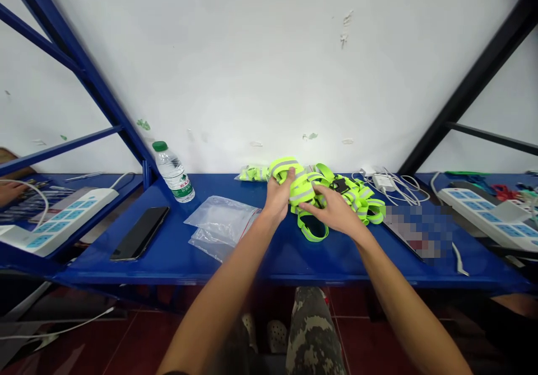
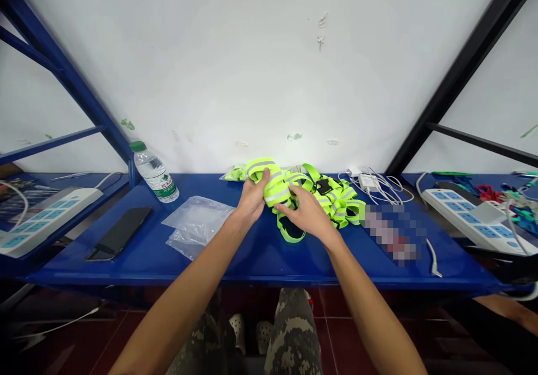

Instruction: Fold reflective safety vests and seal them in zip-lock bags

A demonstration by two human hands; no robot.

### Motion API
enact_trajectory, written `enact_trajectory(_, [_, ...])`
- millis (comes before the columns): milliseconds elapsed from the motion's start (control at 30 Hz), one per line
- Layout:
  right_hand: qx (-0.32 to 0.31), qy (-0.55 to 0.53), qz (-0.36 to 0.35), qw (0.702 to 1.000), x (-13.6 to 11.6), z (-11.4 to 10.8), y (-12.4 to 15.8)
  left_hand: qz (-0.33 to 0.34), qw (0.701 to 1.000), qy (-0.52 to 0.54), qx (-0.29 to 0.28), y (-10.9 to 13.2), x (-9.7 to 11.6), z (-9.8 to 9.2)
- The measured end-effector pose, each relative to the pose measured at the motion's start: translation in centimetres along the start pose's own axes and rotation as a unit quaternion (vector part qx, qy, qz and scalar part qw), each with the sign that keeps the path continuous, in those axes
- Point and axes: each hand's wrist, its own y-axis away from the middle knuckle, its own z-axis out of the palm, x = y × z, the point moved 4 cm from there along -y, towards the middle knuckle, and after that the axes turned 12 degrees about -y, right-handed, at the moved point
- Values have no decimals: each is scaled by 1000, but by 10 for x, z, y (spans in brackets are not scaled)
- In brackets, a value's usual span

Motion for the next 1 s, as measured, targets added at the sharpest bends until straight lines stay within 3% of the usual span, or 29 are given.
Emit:
enact_trajectory(67, [38,-3,-80,996,-4,0,1,-50,998,32,-9,-3,-2,4])
enact_trajectory(167, [88,51,-172,980,-17,-6,5,-122,986,58,-98,-3,-3,11])
enact_trajectory(233, [86,124,-210,966,-24,-10,6,-143,978,39,-144,-1,-2,12])
enact_trajectory(367, [90,226,-238,940,-21,-18,7,-150,976,-23,-156,-1,-1,1])
enact_trajectory(467, [53,186,-192,962,-6,-24,5,-128,979,-93,-128,-5,-6,-12])
enact_trajectory(567, [-19,14,-98,995,11,-28,1,-99,981,-143,-87,-9,-13,-20])
enact_trajectory(667, [41,-116,8,992,25,-31,-3,-79,986,-123,-80,-8,-18,-17])
enact_trajectory(767, [129,-113,60,983,33,-30,-8,-62,989,-102,-84,-3,-18,-10])
enact_trajectory(900, [116,-212,72,968,39,-21,-15,-41,984,-122,-122,2,-13,-4])
enact_trajectory(1000, [108,-289,97,946,40,-17,-17,-5,981,-160,-105,1,-11,-5])
